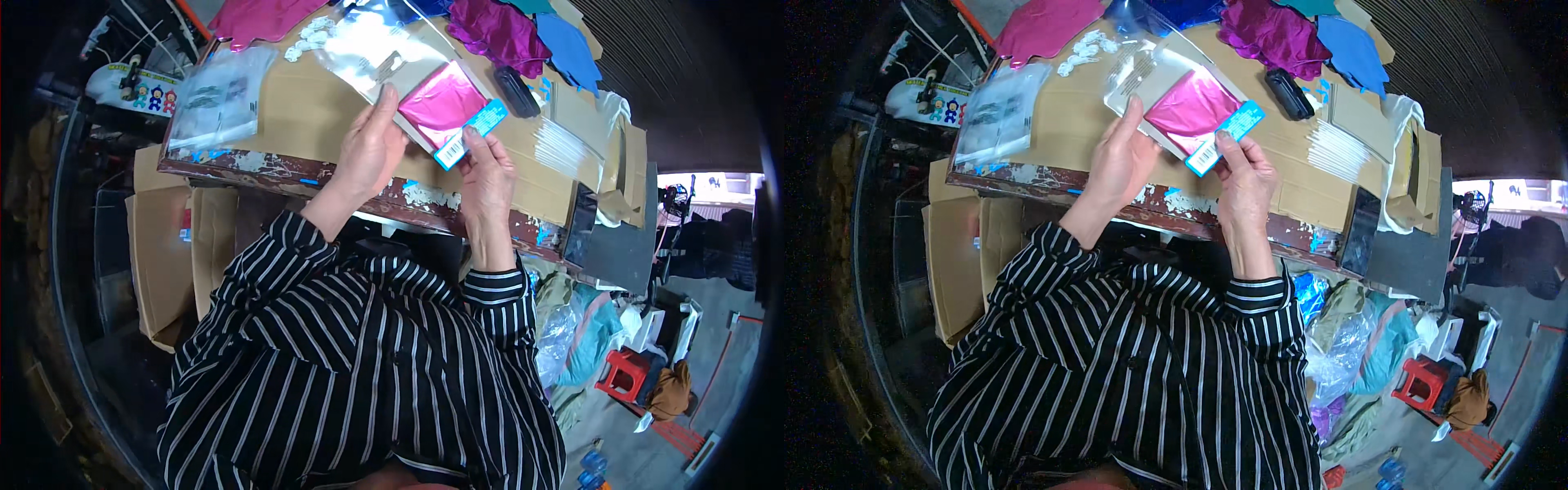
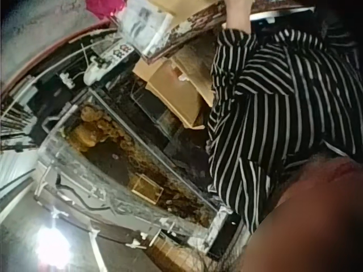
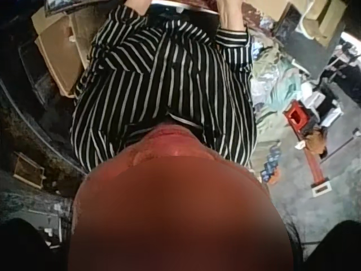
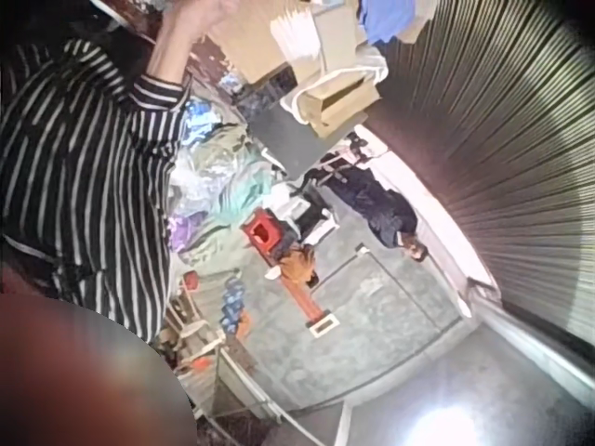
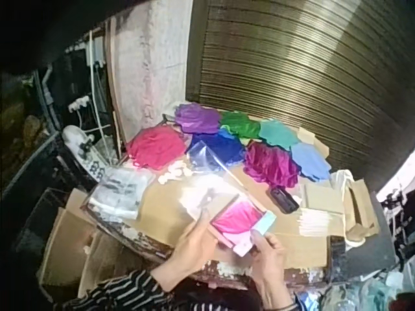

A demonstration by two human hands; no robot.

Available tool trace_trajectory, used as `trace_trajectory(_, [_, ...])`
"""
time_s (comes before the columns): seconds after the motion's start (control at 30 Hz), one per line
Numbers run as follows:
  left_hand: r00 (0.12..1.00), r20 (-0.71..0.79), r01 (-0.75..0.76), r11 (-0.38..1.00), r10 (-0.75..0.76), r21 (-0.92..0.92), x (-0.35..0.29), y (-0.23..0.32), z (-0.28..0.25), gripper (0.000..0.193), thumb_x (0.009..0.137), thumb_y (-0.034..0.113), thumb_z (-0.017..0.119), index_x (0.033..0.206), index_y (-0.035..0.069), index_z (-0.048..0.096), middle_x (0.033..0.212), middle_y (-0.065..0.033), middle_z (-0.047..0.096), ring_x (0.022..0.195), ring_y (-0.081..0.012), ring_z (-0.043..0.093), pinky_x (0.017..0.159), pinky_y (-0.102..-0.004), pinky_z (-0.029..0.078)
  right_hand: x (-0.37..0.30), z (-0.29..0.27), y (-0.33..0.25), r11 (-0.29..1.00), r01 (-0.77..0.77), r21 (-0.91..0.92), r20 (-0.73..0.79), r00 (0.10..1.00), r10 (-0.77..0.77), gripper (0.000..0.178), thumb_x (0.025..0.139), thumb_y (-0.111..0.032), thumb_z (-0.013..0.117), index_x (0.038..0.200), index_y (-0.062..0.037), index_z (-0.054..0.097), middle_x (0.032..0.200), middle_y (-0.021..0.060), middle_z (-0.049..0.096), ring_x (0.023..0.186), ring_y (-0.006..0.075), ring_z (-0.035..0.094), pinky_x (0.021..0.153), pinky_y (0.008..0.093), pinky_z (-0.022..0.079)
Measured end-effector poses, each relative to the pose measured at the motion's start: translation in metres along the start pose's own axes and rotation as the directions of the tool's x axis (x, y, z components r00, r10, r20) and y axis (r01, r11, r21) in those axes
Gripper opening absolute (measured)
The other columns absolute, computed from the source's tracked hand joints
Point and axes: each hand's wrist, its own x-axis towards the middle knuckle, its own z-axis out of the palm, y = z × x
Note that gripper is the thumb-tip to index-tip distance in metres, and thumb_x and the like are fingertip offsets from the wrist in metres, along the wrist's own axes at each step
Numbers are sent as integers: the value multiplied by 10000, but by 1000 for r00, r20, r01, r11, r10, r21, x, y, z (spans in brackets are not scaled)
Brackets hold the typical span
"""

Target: Folding and packaging colorful plastic sheets into plastic sleeves with cardboard backings and labels.

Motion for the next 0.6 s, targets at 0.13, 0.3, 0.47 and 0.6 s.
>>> trace_trajectory(0.13, [999,37,9,997,-6,-77,2,-6,11,526,1094,423,499,1422,12,473,1433,-104,549,1339,-196,514,1145,-411,391,2,-2,-8,999,-5,-32,19,1000,5,97,897,-96,800,954,-49,738,853,13,728,723,70,634,624,253,473])
trace_trajectory(0.3, [987,155,52,992,-33,-115,0,-10,17,472,1085,351,543,1403,5,496,1393,-107,587,1284,-202,569,1120,-409,430,3,-5,-5,999,-2,36,46,999,0,111,899,-96,797,967,-35,734,852,18,722,678,75,591,595,241,446])
trace_trajectory(0.47, [973,231,-33,988,-3,152,-5,-27,6,369,1034,130,634,1368,8,534,1295,-89,648,1171,-157,632,1042,-354,492,-1,4,0,999,14,28,62,998,-16,141,910,-99,782,1019,-32,722,874,20,712,713,79,579,628,251,437])
trace_trajectory(0.6, [988,150,15,982,-44,190,-7,-31,11,391,976,3,667,1349,4,550,1249,-70,667,1142,-129,636,1015,-322,503,-3,9,-3,998,58,-15,72,996,-57,142,907,-94,786,1013,-25,720,865,20,706,712,76,578,633,251,433])
